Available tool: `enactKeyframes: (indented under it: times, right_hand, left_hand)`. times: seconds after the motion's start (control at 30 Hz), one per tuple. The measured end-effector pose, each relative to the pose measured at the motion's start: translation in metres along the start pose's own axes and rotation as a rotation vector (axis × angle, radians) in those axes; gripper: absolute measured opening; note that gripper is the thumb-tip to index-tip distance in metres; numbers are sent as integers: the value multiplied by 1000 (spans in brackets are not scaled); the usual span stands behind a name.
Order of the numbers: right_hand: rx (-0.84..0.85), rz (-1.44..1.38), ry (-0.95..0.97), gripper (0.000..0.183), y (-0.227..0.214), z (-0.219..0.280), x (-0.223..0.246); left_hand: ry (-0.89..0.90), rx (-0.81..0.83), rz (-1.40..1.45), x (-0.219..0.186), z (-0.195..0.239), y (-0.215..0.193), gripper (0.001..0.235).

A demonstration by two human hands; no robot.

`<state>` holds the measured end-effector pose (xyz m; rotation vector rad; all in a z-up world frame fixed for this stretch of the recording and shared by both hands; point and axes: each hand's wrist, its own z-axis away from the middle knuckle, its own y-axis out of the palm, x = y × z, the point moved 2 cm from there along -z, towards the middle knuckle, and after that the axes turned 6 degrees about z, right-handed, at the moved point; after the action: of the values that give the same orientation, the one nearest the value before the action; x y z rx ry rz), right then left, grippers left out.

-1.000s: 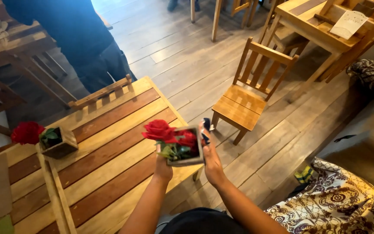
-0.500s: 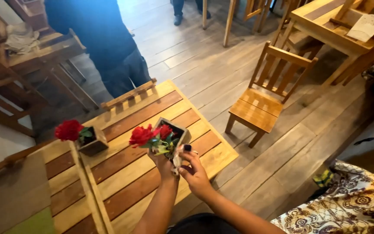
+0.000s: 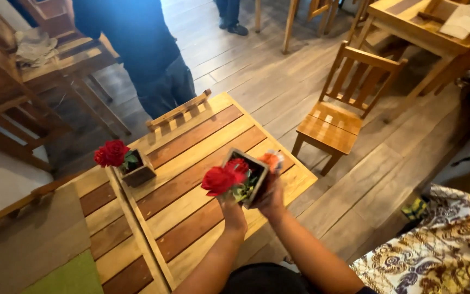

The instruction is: Wipe down a restaurant table and organize decor items like flowers and placemats.

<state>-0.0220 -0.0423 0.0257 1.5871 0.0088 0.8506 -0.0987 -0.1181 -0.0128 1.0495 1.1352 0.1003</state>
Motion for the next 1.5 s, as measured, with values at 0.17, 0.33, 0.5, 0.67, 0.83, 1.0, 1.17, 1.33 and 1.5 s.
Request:
enactKeyframes:
  times: [0.17,0.33,0.5,0.67,0.83,1.0,1.17,1.33,1.5]
  right_hand:
    - [414,118,-169,32,-9,15,21]
    - [298,624,-431,60,24,62,14]
    - [-27,34,186,59,-15,56,12]
    - [-18,-140,115,68,-60,40,22]
    - [284,-380,118,66,-13,40,14]
    - [172,-131,232,60,-35,38,-4]
    - [194,50,186,59,-57,1,38]
    - [200,285,123,57,-83,-28,80]
    - [245,-109,156,58,-67,-70,90]
  left_hand:
    - [-81,254,-146,22,-14,-32,60]
    - [-171,215,182,-41,-7,41,52]
    - [-332,151,-43,8,-39,-10,48]
    - [-519,343,-194,33,-28,-44,54]
    - [-403,442,-6,34,-29,-32,51]
    - [-365,435,174,31,-51,-31,49]
    - [-467,160,68,53,-96,-42,51]
    - [-689,266,12,96,-78,-25,58]
    - [-459,411,-20,147,-78,26,59]
